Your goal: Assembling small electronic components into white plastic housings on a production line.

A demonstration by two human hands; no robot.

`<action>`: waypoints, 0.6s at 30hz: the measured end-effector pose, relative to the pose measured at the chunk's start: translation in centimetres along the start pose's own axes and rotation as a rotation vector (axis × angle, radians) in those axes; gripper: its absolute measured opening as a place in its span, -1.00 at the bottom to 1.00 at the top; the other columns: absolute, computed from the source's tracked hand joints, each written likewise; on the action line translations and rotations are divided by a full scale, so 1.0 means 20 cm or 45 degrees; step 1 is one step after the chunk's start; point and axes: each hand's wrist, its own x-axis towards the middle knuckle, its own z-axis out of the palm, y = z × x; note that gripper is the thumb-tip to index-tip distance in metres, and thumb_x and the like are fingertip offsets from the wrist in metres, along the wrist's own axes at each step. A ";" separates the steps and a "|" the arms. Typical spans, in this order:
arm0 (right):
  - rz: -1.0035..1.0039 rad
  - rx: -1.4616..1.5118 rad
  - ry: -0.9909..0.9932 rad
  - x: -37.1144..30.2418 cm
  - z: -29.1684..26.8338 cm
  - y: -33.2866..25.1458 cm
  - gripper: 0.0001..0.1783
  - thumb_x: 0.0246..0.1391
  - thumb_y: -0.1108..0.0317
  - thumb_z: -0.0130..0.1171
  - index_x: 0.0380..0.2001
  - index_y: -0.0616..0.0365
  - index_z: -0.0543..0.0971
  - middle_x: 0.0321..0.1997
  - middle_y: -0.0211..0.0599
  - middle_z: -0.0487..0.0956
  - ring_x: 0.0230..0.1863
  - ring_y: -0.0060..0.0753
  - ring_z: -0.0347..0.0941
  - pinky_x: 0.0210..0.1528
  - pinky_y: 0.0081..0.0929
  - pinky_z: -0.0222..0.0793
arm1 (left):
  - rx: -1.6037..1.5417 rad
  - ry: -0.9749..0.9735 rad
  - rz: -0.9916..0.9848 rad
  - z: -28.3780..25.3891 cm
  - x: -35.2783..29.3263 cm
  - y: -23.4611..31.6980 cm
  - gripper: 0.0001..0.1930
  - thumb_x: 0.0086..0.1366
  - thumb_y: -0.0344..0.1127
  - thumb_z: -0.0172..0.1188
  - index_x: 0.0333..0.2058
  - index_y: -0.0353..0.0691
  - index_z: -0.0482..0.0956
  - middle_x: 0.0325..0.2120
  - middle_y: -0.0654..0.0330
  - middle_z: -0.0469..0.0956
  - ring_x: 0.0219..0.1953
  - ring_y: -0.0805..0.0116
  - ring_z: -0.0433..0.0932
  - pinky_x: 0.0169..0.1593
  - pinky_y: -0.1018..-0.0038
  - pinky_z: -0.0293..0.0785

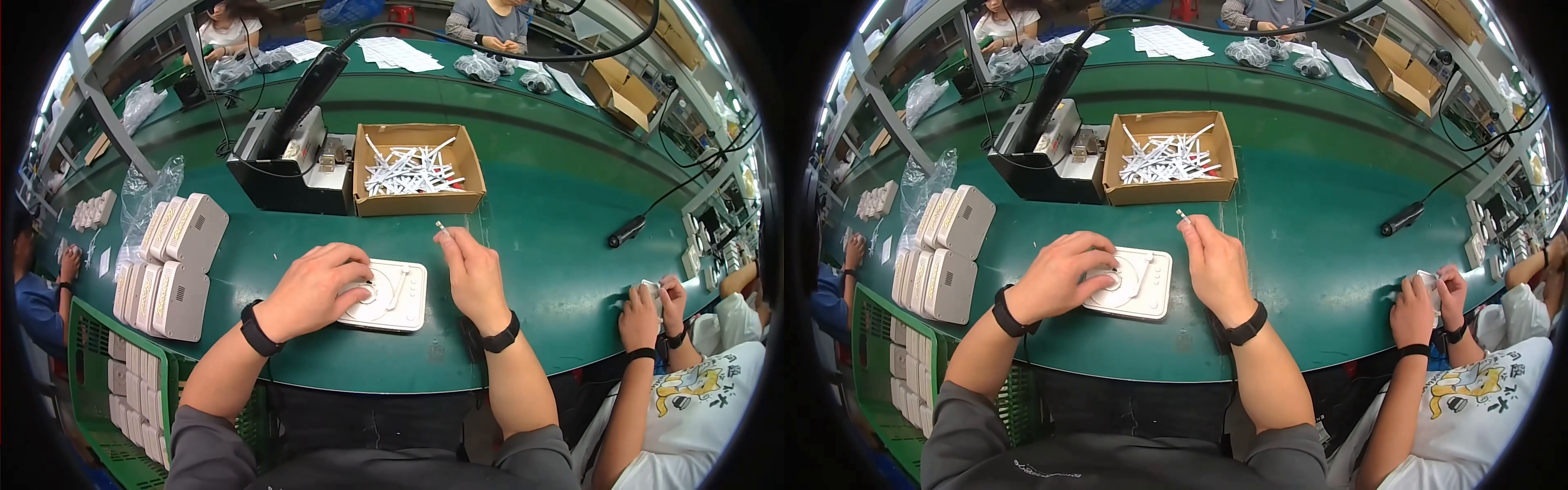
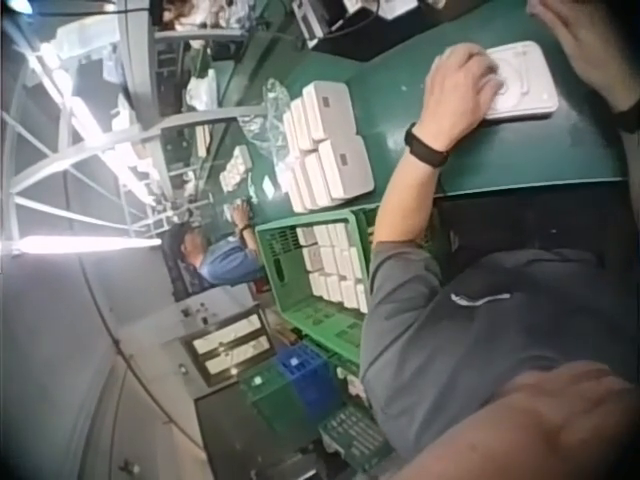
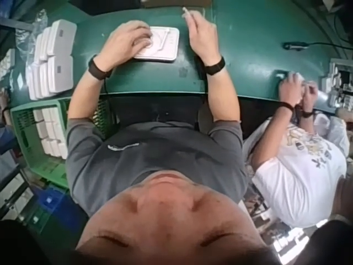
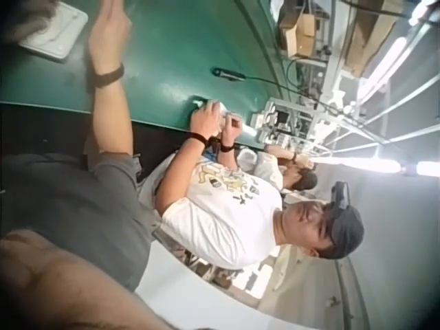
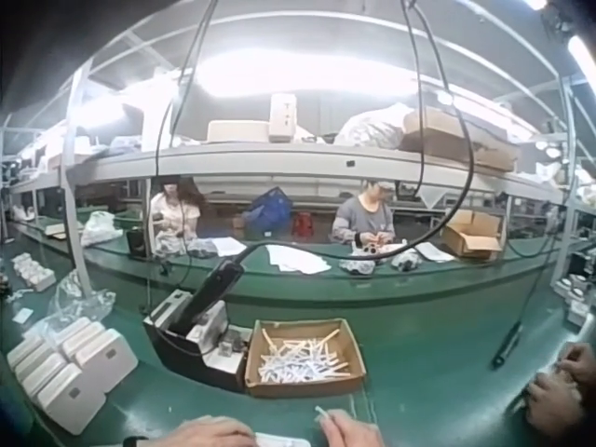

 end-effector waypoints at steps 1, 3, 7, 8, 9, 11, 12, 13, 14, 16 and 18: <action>-0.002 -0.002 0.005 0.00 0.00 0.00 -0.76 0.51 0.29 0.07 -0.12 0.20 0.65 -0.59 -0.25 0.43 -0.58 -0.40 0.38 -0.46 -0.33 0.30 | 0.001 0.002 0.006 0.00 0.01 0.00 -0.79 0.22 -0.35 0.46 -0.18 -0.20 0.71 -0.06 0.19 0.65 0.03 0.11 0.63 0.11 0.24 0.55; -0.046 0.027 0.026 -0.01 0.01 -0.01 -0.76 0.50 0.30 0.07 -0.11 0.21 0.65 -0.58 -0.25 0.47 -0.57 -0.40 0.44 -0.44 -0.35 0.34 | -0.050 -0.018 -0.001 0.02 0.02 -0.01 -0.83 0.23 -0.37 0.45 -0.22 -0.21 0.71 -0.08 0.19 0.66 0.02 0.11 0.63 0.11 0.23 0.55; -0.036 0.124 0.005 -0.03 0.02 -0.04 -0.77 0.50 0.32 0.07 -0.07 0.23 0.64 -0.56 -0.26 0.53 -0.54 -0.37 0.50 -0.41 -0.38 0.40 | -0.148 -0.040 0.021 0.05 0.06 -0.05 -0.88 0.23 -0.39 0.44 -0.28 -0.21 0.69 -0.12 0.19 0.67 0.00 0.11 0.64 0.09 0.23 0.54; -0.012 0.177 -0.030 -0.02 0.03 -0.05 -0.77 0.50 0.32 0.07 -0.06 0.23 0.64 -0.55 -0.27 0.55 -0.53 -0.36 0.52 -0.39 -0.39 0.42 | -0.184 -0.054 0.012 0.06 0.06 -0.06 -0.89 0.24 -0.39 0.44 -0.30 -0.21 0.69 -0.13 0.19 0.67 -0.01 0.12 0.64 0.09 0.23 0.54; -0.022 0.157 -0.023 -0.03 0.03 -0.06 -0.77 0.50 0.32 0.07 -0.06 0.23 0.64 -0.55 -0.27 0.55 -0.53 -0.36 0.52 -0.39 -0.39 0.42 | -0.192 -0.038 0.029 0.07 0.06 -0.06 -0.89 0.24 -0.39 0.44 -0.30 -0.21 0.69 -0.13 0.19 0.67 -0.01 0.12 0.64 0.09 0.23 0.54; -0.029 0.178 -0.059 -0.04 0.02 -0.06 -0.78 0.50 0.33 0.07 -0.05 0.23 0.64 -0.53 -0.27 0.59 -0.51 -0.36 0.55 -0.37 -0.39 0.45 | -0.292 0.001 -0.023 0.08 0.03 -0.05 -0.90 0.24 -0.41 0.43 -0.32 -0.21 0.67 -0.15 0.18 0.68 -0.06 0.11 0.65 0.08 0.24 0.54; -0.028 0.192 -0.083 -0.03 0.02 -0.06 -0.78 0.50 0.34 0.07 -0.04 0.22 0.64 -0.52 -0.27 0.61 -0.50 -0.36 0.57 -0.36 -0.39 0.47 | -0.344 0.018 -0.056 0.10 0.03 -0.05 -0.90 0.24 -0.41 0.42 -0.33 -0.22 0.66 -0.16 0.18 0.68 -0.08 0.11 0.65 0.07 0.25 0.54; -0.029 0.180 -0.090 -0.02 0.02 -0.04 -0.78 0.50 0.34 0.07 -0.04 0.22 0.64 -0.52 -0.27 0.61 -0.50 -0.36 0.57 -0.36 -0.39 0.47 | -0.355 0.028 -0.056 0.11 0.03 -0.05 -0.90 0.24 -0.41 0.42 -0.33 -0.22 0.66 -0.16 0.18 0.68 -0.08 0.11 0.65 0.07 0.25 0.54; -0.150 0.126 -0.018 -0.01 0.05 -0.03 -0.80 0.49 0.35 0.09 -0.05 0.21 0.64 -0.51 -0.23 0.62 -0.49 -0.31 0.59 -0.35 -0.37 0.49 | -0.337 0.060 -0.025 0.11 0.02 -0.06 -0.90 0.25 -0.42 0.41 -0.31 -0.22 0.65 -0.17 0.17 0.68 -0.10 0.10 0.65 0.06 0.25 0.54; -0.386 0.027 0.123 0.02 0.09 -0.01 -0.83 0.46 0.36 0.12 -0.07 0.19 0.64 -0.49 -0.16 0.65 -0.46 -0.23 0.64 -0.33 -0.33 0.52 | -0.301 0.116 0.028 0.12 0.00 -0.06 -0.89 0.25 -0.43 0.40 -0.29 -0.23 0.63 -0.18 0.17 0.69 -0.13 0.09 0.65 0.04 0.26 0.54; -0.366 -0.062 -0.006 0.00 0.11 0.00 -0.84 0.44 0.37 0.14 -0.08 0.18 0.64 -0.46 -0.12 0.66 -0.43 -0.17 0.65 -0.32 -0.30 0.54 | -0.259 0.129 0.031 0.13 0.01 -0.06 -0.88 0.26 -0.44 0.40 -0.28 -0.23 0.62 -0.18 0.17 0.69 -0.13 0.09 0.65 0.03 0.26 0.54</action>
